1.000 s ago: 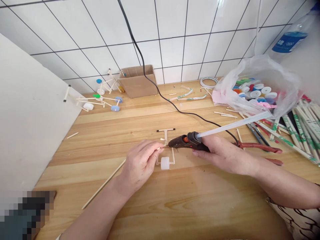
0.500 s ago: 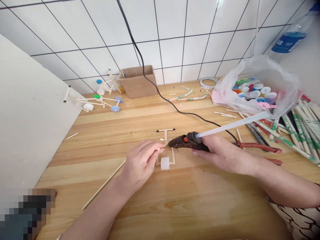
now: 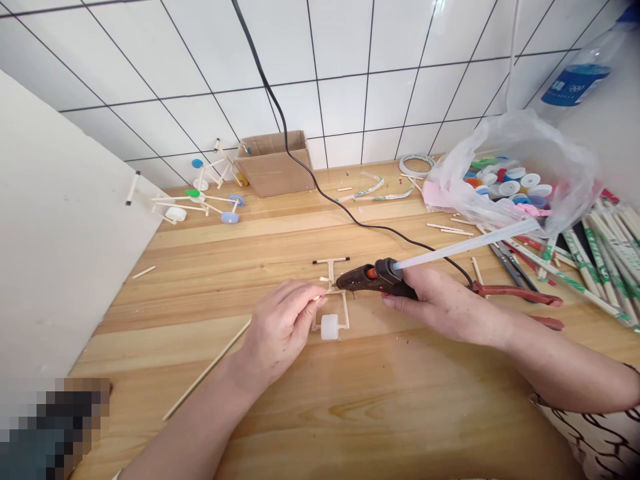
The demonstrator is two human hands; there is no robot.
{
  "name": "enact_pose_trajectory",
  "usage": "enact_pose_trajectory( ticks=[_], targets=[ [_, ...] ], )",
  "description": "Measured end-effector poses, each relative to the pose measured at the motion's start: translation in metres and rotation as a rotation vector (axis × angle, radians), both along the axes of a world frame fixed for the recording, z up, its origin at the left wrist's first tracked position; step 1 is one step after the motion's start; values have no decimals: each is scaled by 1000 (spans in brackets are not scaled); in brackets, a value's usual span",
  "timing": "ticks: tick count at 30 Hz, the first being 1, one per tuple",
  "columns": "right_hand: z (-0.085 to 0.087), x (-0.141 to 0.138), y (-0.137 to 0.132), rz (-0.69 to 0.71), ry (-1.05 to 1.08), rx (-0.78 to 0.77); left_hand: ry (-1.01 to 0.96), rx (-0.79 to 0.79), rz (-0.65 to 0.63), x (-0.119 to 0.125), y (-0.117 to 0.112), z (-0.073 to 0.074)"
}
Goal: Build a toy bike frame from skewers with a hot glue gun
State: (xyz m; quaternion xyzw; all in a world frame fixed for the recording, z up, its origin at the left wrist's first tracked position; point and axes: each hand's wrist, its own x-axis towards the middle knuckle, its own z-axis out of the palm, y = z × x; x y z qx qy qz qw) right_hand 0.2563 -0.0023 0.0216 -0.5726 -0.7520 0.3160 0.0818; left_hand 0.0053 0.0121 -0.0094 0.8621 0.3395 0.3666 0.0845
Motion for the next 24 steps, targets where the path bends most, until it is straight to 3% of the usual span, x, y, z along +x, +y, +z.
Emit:
enact_pose_trajectory(
  ticks=[24],
  targets=[
    [10, -5, -3, 18, -19, -39, -4, -9, -1, 1, 0, 2]
  ],
)
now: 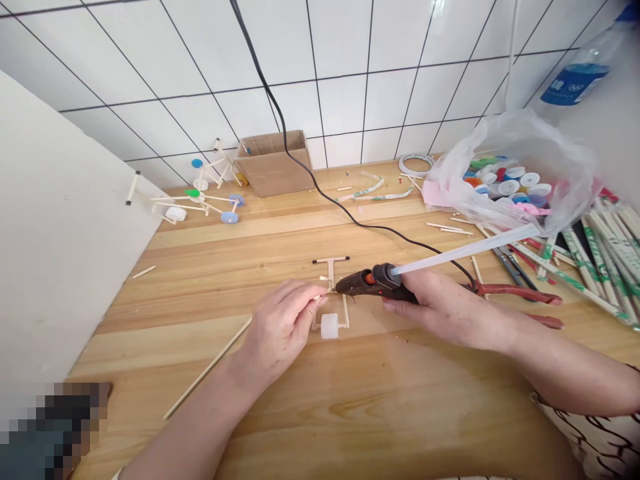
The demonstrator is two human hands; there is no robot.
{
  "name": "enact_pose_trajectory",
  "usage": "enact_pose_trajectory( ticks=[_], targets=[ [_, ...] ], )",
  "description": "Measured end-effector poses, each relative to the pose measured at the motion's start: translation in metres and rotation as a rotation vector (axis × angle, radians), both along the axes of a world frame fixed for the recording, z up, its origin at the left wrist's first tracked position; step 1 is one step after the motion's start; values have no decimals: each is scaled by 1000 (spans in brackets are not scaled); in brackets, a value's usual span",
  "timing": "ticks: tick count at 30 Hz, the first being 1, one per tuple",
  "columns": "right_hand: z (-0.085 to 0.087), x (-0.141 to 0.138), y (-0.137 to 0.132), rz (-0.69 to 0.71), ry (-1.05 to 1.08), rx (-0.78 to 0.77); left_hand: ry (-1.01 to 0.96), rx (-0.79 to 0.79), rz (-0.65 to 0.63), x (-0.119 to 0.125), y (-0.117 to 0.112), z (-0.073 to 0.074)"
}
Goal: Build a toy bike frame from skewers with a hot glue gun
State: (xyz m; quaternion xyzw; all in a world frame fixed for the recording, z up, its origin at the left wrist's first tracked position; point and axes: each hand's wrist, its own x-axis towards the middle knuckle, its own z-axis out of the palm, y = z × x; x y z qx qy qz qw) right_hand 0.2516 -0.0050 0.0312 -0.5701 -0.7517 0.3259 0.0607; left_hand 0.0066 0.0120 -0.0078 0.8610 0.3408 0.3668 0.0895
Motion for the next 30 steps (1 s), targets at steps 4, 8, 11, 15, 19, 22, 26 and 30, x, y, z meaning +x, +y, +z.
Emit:
enact_pose_trajectory(
  ticks=[4, 8, 11, 15, 19, 22, 26, 30],
  targets=[
    [2, 0, 0, 21, 36, 18, -3, -1, 9, -1, 0, -1],
    [-1, 3, 1, -12, 22, 57, 0, -5, 1, -1, 0, -2],
    [-5, 3, 2, -28, 20, 65, 2, -3, 3, -1, -1, -2],
    [-8, 0, 2, -36, 31, 18, 0, 3, 1, 0, 0, 0],
    [-8, -3, 3, -43, 42, 0, 9, 1, 0, 0, 0, 1],
    [-7, -5, 4, -41, 65, -2, 18, -3, 5, 1, 0, 2],
    [-2, -4, 4, -45, 88, -19, 13, 0, -2, 1, -1, 2],
    [4, 2, 4, -43, 137, -13, 1, 17, 1, 1, 0, 2]
  ],
)
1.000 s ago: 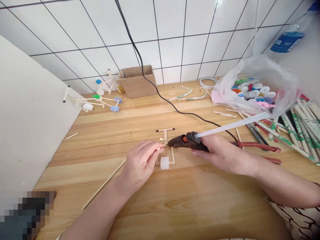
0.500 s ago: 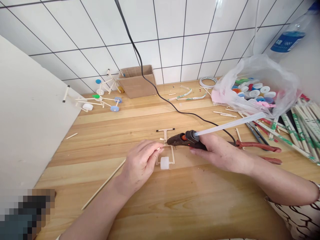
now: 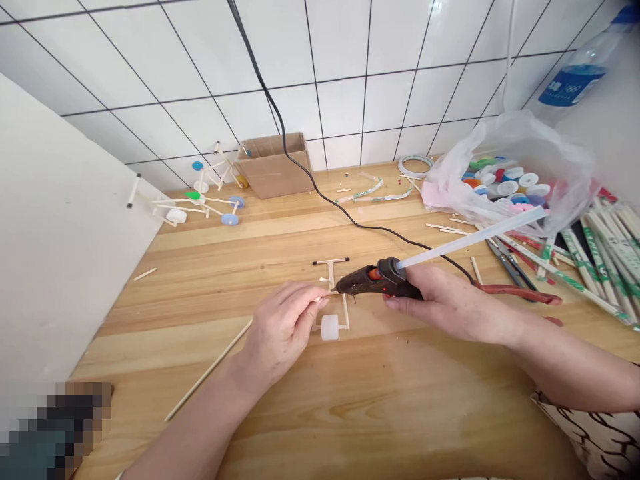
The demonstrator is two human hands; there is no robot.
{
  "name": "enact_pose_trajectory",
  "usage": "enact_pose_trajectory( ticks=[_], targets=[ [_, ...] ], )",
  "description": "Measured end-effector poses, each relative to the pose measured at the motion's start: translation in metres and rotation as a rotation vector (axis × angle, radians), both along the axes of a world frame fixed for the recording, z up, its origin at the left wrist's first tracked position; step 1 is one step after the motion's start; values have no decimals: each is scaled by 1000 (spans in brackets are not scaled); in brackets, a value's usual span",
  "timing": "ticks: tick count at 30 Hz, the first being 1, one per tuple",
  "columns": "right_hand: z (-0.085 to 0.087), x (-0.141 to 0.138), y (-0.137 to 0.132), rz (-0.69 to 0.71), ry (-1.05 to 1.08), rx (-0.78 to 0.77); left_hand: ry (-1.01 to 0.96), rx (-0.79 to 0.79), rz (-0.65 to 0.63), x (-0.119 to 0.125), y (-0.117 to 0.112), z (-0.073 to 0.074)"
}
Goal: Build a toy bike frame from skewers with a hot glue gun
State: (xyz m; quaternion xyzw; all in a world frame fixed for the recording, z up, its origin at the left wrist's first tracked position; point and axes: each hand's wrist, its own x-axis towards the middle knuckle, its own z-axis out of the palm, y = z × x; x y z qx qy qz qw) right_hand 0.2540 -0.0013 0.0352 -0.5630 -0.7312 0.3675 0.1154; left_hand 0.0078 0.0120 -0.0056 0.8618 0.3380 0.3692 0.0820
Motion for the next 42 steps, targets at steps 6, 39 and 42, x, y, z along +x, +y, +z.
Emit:
enact_pose_trajectory(
  ticks=[6, 39, 42],
  targets=[
    [5, 13, 6, -34, 167, -22, -18, -14, -4, 1, 0, 0],
    [-34, -14, 94, -427, 361, -59, -70, -43, -19, 0, -2, -5],
    [-38, -23, 99, -419, 288, -12, -77, -30, -14, -1, -2, -8]
  ],
)
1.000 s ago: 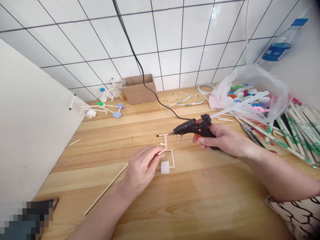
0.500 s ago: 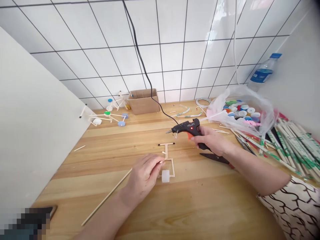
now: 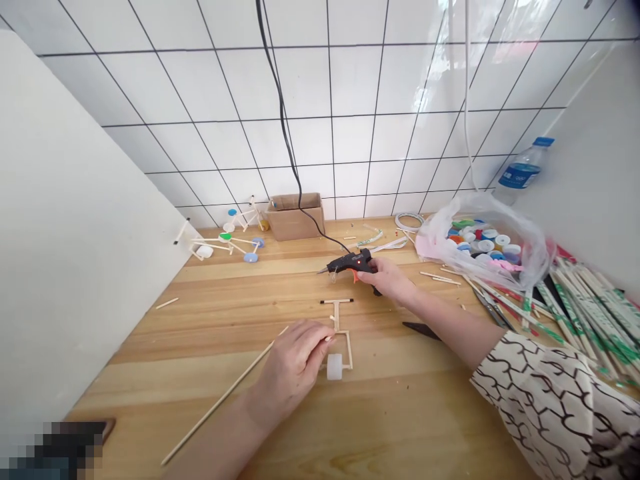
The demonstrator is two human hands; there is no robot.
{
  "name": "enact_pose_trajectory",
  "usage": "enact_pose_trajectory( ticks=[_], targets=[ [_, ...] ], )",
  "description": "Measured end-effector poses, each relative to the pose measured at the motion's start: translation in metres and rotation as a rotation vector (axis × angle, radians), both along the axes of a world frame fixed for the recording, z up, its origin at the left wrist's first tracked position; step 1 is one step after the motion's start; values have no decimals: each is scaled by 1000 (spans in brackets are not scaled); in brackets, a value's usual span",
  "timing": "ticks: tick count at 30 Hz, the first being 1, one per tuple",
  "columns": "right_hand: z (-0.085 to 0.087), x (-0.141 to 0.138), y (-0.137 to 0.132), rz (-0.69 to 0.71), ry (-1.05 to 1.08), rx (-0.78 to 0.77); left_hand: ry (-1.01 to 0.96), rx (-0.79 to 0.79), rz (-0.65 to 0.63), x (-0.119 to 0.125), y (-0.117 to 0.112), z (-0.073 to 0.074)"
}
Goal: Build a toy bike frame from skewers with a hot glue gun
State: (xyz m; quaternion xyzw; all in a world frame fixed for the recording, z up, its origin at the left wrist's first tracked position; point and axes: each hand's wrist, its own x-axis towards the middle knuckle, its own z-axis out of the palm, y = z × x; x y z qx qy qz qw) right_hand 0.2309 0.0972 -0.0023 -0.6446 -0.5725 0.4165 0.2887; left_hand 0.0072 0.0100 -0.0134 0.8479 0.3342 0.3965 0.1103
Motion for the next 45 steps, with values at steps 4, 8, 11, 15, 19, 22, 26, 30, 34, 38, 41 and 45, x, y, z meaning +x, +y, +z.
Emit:
enact_pose_trajectory(
  ticks=[4, 8, 11, 15, 19, 22, 26, 30, 34, 38, 41, 45],
  targets=[
    [1, -8, -1, 15, -114, 79, -8, 5, -9, -1, 0, -3],
    [-3, -10, -1, 34, -231, 137, -2, -7, -12, -1, 0, -5],
    [-9, -12, 2, 23, -333, 142, 4, -17, -5, -1, 0, -6],
    [-13, -18, 5, -5, -462, 136, 6, -22, -10, -1, 0, -7],
    [-12, -24, 3, -13, -542, 145, 3, -20, -18, -2, 0, -7],
    [-9, -26, -1, -17, -571, 175, 9, -18, -13, -1, 0, -7],
    [1, -27, -18, 0, -565, 268, 15, 3, 3, 0, 0, -4],
    [12, -26, -58, 83, -487, 389, 15, 6, -2, 0, -1, -3],
    [8, -23, -106, 211, -264, 577, 8, 31, -8, 0, 0, -5],
    [-9, -21, -133, 315, -200, 594, 2, 13, -2, 0, 1, -8],
    [-22, -20, -136, 357, -192, 588, 9, -22, 0, 0, 0, -8],
    [-31, -23, -132, 388, -194, 573, -2, -34, 6, -1, -1, -8]
  ],
)
